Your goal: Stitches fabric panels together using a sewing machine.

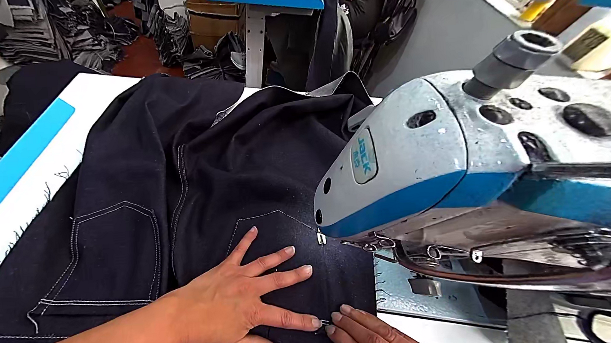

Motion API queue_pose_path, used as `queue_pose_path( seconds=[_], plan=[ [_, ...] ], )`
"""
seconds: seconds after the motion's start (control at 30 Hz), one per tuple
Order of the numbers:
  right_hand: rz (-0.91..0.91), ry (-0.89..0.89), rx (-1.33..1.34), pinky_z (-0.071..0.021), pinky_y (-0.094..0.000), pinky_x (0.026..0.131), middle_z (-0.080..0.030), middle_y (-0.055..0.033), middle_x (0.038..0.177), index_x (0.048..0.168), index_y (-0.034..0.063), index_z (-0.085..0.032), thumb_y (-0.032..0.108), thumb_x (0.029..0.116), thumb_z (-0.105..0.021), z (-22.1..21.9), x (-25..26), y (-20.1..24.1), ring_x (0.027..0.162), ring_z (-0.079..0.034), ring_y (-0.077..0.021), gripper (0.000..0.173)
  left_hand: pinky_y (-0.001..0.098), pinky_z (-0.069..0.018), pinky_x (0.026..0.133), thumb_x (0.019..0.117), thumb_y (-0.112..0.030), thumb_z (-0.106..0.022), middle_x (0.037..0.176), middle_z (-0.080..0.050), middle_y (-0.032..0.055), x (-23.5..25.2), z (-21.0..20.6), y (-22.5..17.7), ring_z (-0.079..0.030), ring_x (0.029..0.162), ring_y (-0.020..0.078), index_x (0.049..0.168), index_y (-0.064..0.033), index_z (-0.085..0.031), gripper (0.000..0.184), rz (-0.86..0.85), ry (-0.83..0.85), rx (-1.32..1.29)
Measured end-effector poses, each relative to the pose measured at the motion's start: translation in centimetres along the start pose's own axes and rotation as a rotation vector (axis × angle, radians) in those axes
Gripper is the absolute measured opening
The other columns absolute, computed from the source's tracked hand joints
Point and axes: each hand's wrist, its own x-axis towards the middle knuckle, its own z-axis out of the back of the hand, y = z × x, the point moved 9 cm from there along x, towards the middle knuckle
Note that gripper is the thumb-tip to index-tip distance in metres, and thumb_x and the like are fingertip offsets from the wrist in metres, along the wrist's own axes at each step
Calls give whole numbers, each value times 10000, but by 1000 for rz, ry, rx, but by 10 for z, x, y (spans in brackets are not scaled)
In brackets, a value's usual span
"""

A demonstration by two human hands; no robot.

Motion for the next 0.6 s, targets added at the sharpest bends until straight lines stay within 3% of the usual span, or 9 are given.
queue_pose_path(
  seconds=[0.17, 0.37, 0.6],
  plan=[
    [12, -62, -63, -481, -303, 1101, -727, -115, 1249, 1252, 66, -696, -5, 1024, -501, 3, 17, -22, 1251, -652, -219, 309, 810, -11, 1139, 982, -705, -357, 1695, -265, -26, 13, 11, 25, -117, 1586, 333, 1497, -516, -457, 558, 21, -20, 15],
    [5, -139, -126, -539, -319, 1039, -743, -92, 1217, 1254, 111, -718, 23, 1019, -474, 0, 37, -58, 1201, -684, -218, 350, 785, -73, 1162, 963, -701, -419, 1638, -389, -23, 30, 31, 60, -209, 1564, 352, 1455, -484, -533, 550, 3, -82, 42],
    [-49, -236, -115, -495, -260, 1045, -763, -39, 1179, 1185, 178, -760, 140, 1027, -482, 3, 35, -83, 1176, -683, -140, 321, 772, -4, 1169, 942, -690, -480, 1647, -370, 54, 45, 43, 87, -175, 1568, 379, 1431, -438, -583, 560, 15, -88, 60]
  ],
)
